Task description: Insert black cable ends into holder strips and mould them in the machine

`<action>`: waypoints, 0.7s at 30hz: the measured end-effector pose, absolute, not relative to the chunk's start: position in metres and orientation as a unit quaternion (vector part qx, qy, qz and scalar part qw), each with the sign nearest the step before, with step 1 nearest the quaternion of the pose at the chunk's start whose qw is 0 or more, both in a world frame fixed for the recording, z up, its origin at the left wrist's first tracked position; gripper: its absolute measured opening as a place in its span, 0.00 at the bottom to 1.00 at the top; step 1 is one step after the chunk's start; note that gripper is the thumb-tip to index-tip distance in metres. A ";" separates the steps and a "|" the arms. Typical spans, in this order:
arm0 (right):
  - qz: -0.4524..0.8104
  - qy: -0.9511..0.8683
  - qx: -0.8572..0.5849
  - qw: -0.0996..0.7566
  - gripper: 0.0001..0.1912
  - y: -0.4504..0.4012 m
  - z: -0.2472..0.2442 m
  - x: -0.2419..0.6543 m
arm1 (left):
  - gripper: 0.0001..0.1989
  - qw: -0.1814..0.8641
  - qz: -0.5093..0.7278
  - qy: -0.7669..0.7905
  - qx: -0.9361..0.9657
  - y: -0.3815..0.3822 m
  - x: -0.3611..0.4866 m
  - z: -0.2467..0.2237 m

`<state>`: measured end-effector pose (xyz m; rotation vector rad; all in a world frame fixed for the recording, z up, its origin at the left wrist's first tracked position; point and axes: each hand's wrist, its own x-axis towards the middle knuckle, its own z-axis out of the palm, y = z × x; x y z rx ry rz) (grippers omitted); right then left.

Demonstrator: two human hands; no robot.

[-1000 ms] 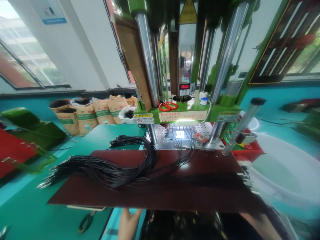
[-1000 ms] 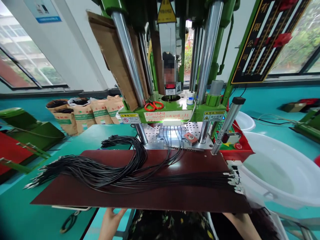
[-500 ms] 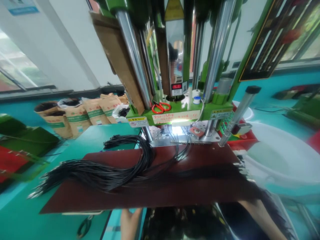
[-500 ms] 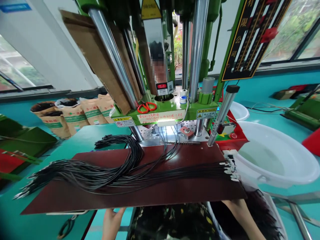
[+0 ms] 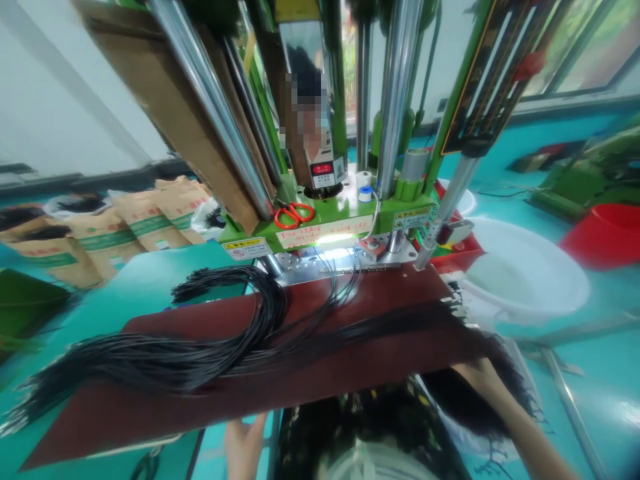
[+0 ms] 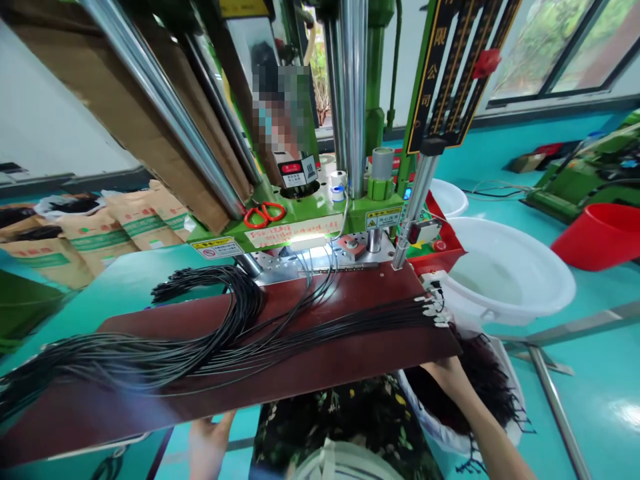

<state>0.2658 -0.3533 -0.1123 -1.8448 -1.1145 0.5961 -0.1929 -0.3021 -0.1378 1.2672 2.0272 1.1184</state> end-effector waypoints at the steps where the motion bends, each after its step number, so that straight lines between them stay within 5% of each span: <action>1: 0.242 -0.447 -0.745 0.432 0.19 -0.353 -0.111 0.266 | 0.30 0.251 0.403 0.748 0.464 -0.303 -0.195 -0.140; 21: 0.275 -0.445 -0.745 0.414 0.15 -0.356 -0.102 0.270 | 0.28 0.258 0.398 0.744 0.471 -0.301 -0.197 -0.142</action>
